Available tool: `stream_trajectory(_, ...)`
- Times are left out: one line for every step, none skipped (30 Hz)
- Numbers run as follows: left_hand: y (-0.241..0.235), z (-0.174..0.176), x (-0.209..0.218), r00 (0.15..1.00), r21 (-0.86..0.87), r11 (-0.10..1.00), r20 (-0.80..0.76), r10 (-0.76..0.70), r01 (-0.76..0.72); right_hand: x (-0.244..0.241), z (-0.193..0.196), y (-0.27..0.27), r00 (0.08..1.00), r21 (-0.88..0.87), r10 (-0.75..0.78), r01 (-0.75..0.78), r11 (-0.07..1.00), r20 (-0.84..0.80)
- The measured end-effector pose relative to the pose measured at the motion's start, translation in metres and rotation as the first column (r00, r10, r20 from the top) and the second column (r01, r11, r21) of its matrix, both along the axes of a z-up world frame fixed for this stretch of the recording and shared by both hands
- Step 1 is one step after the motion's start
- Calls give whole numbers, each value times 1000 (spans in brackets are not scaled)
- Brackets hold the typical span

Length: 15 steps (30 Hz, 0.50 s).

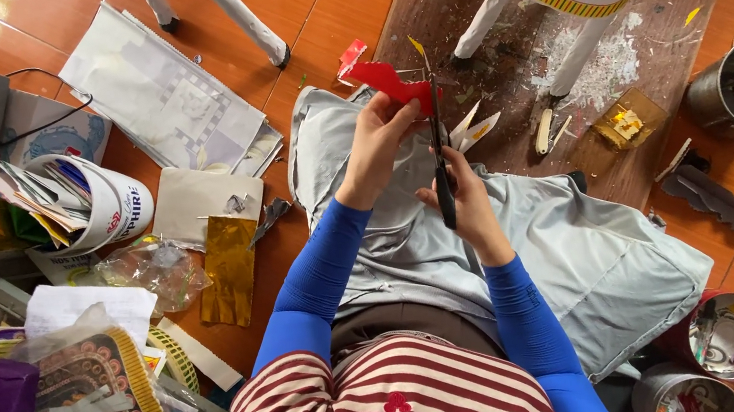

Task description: Cutting and assembling paper and cardboard pieces to create a decorative model.

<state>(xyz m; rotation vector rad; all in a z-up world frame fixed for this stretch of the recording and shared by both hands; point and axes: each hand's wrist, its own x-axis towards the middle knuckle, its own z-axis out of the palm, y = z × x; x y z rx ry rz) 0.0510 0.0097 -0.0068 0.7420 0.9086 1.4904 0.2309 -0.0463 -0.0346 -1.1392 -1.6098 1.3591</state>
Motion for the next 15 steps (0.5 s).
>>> stream_trajectory(1, 4, -1, 1000, -24, 999, -3, -26, 26, 1, 1, 1, 1000, 13, 12, -12, 1000, -8)
stream_trajectory(2, 8, -2, 999, -48, 998, -6, -52, 51, 2, 2, 1, 1000, 25, 25, -25, 999, -16)
stream_trajectory(4, 2, -2, 999, -50, 997, -5, -50, 50, 2, 3, 1, 1000, 23, 26, -26, 999, -15)
stream_trajectory(6, -3, -3, 999, -58, 998, 8, -36, 36, 3, 4, 0, 998, 6, 53, -53, 999, -45)
stream_trajectory(9, -8, -4, 1000, -62, 998, 20, -22, 23, 3, 5, 1, 994, -6, 79, -79, 997, -75)
stream_trajectory(8, -8, -1, 1000, -61, 998, 21, -21, 22, 2, 7, 1, 994, -4, 80, -81, 997, -74)
stream_trajectory(8, -8, 2, 999, -67, 998, 47, -6, 10, 2, 9, 0, 986, -86, 100, -112, 990, -135)
stream_trajectory(7, -8, 5, 997, -73, 997, 74, 8, -3, 2, 11, 0, 974, -165, 113, -147, 975, -197)
stream_trajectory(4, -9, 8, 997, -76, 997, 74, 8, -2, 2, 9, -1, 974, -168, 113, -147, 975, -196)
stream_trajectory(2, -11, 12, 994, -96, 995, 103, 21, -11, 3, 7, -2, 962, -156, 118, -160, 975, -247)
stream_trajectory(-1, -12, 15, 991, -117, 993, 131, 35, -19, 2, 5, -2, 947, -145, 124, -173, 974, -297)
stream_trajectory(-3, -19, 19, 991, -120, 993, 131, 36, -20, 2, 4, -3, 947, -148, 124, -174, 974, -297)
stream_trajectory(-5, -25, 24, 982, -128, 991, 182, 53, -30, 1, 3, -3, 938, -154, 104, -163, 975, -331)
stream_trajectory(-6, -32, 28, 970, -136, 990, 233, 70, -39, 1, 3, -3, 927, -160, 85, -152, 975, -365)
stream_trajectory(-7, -31, 31, 970, -136, 990, 233, 71, -40, 0, -2, -4, 927, -160, 86, -153, 975, -365)
